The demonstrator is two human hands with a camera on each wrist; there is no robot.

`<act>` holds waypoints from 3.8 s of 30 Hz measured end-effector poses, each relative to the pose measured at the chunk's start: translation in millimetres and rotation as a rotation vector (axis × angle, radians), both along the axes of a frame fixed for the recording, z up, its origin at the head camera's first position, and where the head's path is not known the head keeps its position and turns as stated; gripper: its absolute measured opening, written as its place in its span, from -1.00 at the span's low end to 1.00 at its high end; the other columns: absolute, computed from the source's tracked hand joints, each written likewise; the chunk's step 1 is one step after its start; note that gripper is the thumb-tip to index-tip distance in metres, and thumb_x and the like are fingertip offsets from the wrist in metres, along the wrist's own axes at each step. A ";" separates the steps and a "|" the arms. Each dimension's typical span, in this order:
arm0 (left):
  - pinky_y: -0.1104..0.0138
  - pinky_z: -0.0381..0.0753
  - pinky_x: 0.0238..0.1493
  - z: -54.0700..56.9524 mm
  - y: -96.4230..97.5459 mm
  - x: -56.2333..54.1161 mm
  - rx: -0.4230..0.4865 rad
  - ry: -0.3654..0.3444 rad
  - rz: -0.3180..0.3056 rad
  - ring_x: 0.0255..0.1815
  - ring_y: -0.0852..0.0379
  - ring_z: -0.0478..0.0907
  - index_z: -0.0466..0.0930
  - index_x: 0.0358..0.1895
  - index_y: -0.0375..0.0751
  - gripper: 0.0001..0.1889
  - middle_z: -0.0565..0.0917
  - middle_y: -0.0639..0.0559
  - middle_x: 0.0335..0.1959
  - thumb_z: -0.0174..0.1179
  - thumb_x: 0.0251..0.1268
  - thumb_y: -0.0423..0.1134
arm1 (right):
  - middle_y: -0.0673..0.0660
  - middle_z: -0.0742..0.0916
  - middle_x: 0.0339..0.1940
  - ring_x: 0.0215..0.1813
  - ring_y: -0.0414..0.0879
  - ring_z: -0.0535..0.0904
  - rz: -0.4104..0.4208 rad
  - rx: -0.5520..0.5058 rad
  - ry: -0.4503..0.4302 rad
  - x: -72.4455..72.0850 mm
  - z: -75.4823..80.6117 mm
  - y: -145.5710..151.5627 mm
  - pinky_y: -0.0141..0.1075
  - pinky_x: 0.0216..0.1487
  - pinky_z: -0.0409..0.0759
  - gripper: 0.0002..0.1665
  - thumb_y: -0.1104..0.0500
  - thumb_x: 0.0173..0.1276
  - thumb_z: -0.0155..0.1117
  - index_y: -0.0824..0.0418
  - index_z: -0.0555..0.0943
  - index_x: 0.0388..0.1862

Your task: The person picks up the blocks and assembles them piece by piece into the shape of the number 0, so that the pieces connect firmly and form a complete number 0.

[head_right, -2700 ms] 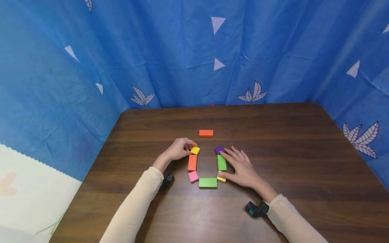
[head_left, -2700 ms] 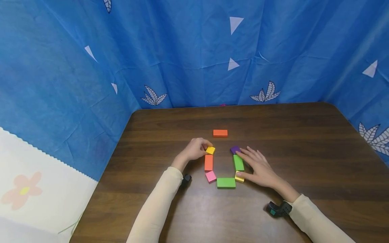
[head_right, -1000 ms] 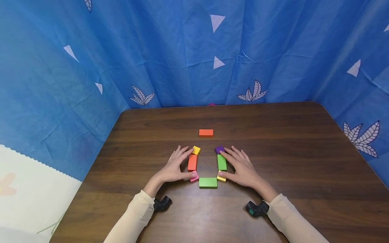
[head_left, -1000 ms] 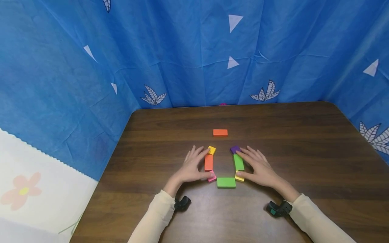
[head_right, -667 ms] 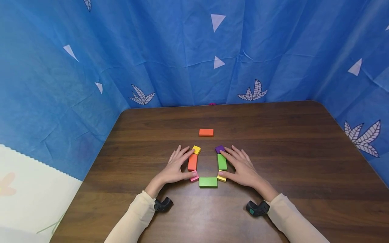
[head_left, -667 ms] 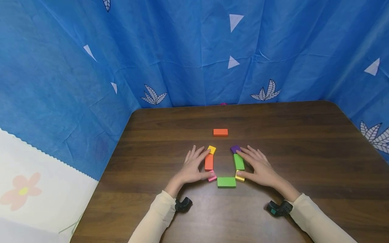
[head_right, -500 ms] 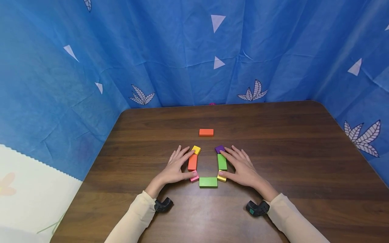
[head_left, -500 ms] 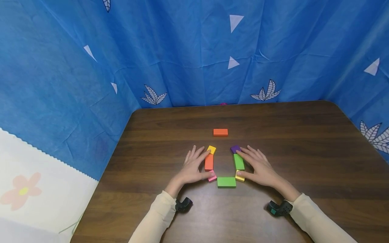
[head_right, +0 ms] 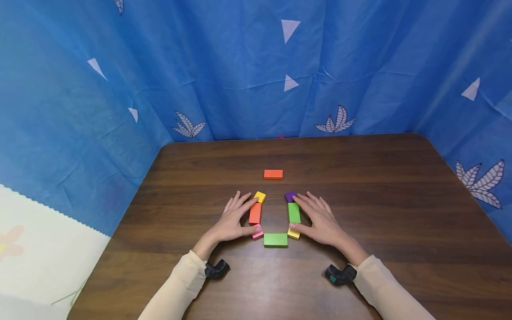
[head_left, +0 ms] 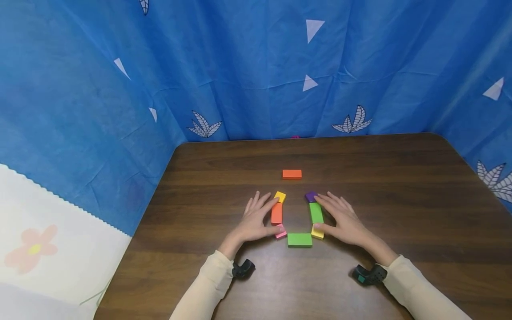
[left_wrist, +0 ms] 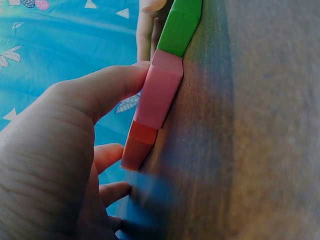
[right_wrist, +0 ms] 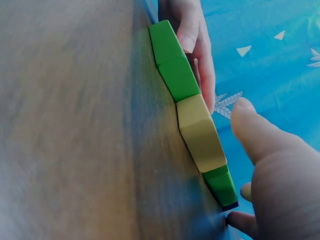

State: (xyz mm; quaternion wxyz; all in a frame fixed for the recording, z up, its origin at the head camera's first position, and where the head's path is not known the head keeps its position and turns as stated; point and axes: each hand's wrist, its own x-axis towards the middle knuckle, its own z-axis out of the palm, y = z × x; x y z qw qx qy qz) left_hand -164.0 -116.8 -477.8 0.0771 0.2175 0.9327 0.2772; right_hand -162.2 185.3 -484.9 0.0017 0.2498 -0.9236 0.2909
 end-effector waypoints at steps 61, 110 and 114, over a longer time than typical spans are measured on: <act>-0.11 -0.33 0.55 -0.9 4.0 1.4 0.000 -0.033 -0.001 0.63 -0.18 -0.33 0.18 0.52 0.08 -0.07 0.03 -0.04 0.60 0.27 0.07 0.30 | 0.20 0.75 -0.12 -0.21 -0.01 0.62 0.087 0.181 -0.223 -138.0 53.3 -44.8 -0.15 -0.07 0.70 -0.61 0.16 0.17 0.48 0.28 0.70 -0.03; -0.11 -0.32 0.55 1.0 2.3 -0.1 -0.007 -0.036 0.014 0.63 -0.16 -0.33 0.18 0.51 0.08 -0.07 0.03 -0.02 0.60 0.27 0.07 0.31 | 0.10 0.73 -0.22 -0.26 -0.07 0.57 0.151 0.215 -0.288 -118.0 58.8 -53.6 -0.25 -0.14 0.68 -0.70 0.16 0.14 0.50 0.17 0.72 -0.12; -0.12 -0.32 0.55 1.4 2.2 0.1 -0.003 -0.037 0.014 0.63 -0.16 -0.33 0.18 0.51 0.08 -0.08 0.04 -0.03 0.60 0.27 0.07 0.31 | 0.10 0.73 -0.23 -0.26 -0.07 0.57 0.152 0.214 -0.284 -117.9 58.7 -53.6 -0.24 -0.13 0.68 -0.70 0.16 0.14 0.50 0.17 0.72 -0.13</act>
